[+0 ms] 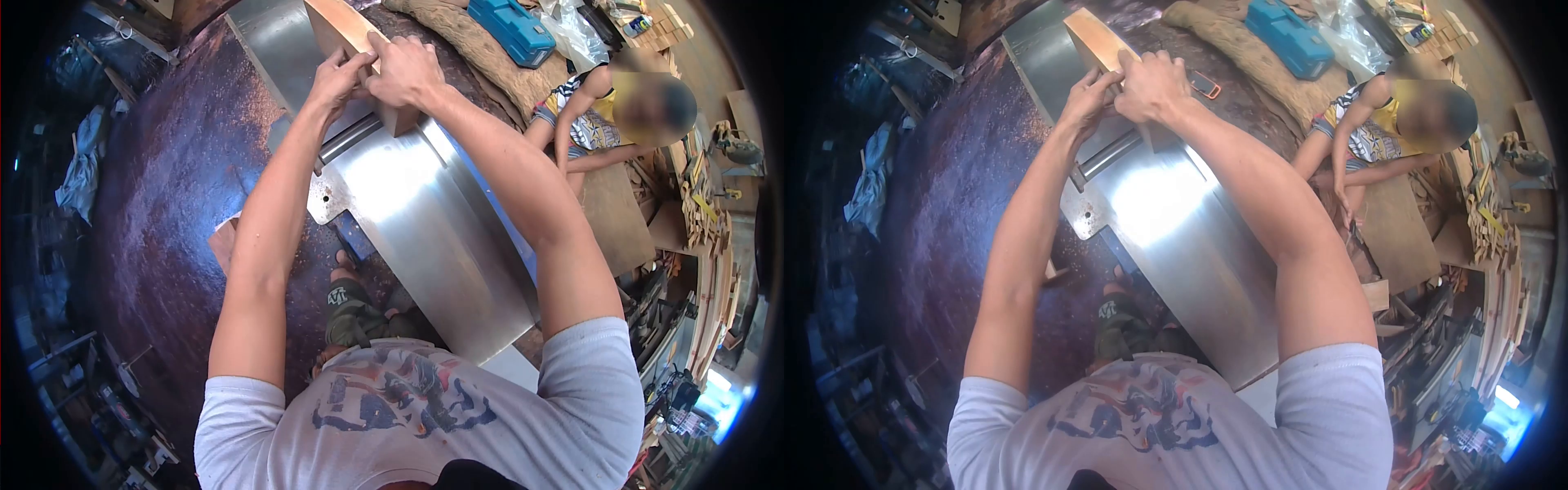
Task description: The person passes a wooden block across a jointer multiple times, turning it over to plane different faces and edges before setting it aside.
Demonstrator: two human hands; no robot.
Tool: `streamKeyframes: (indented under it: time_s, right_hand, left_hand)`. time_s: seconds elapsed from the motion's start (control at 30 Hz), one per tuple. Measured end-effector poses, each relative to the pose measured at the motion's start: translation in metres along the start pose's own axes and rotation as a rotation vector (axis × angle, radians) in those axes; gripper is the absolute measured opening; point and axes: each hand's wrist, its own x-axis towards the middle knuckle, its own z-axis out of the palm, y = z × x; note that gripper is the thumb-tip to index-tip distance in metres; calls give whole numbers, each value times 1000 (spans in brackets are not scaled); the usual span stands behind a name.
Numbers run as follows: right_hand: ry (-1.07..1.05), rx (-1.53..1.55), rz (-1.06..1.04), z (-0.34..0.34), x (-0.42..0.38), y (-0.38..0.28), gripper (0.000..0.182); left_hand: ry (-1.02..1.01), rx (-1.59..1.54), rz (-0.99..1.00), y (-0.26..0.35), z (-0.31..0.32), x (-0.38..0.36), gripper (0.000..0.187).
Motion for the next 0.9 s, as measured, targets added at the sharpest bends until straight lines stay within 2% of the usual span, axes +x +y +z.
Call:
streamKeyframes:
  time_s: [0.27,0.33,0.47,0.57,0.6,0.7,0.73,0.77,0.8,0.87,0.9]
  right_hand:
    - [-51,21,8,8,55,-13,58]
    - [-68,10,15,9,70,-15,57]
    - [-47,-65,32,14,98,-23,75]
    - [-15,-7,138,28,116,-28,76]
    - [-66,-10,180,22,119,-33,81]
    - [-208,121,219,16,129,-32,86]
    - [-118,164,188,15,119,-29,85]
    - [-80,179,162,-8,97,-36,61]
    - [-75,255,222,-26,73,-36,72]
    - [34,429,169,-45,7,-5,87]
    - [12,635,160,-68,-36,3,97]
  left_hand:
    - [67,-42,68,11,-31,38,73]
    - [59,-21,44,13,-43,53,79]
    - [95,-15,40,25,-55,68,82]
    - [148,31,-8,26,-65,84,80]
    - [79,-33,58,13,-78,102,108]
    - [-20,14,8,15,-88,110,72]
    - [-65,178,-15,40,-82,81,71]
    - [-44,169,6,53,-78,59,71]
    - [-12,152,11,56,-76,30,71]
    - [-87,73,234,53,-85,-41,74]
    - [29,34,267,42,-85,-73,76]
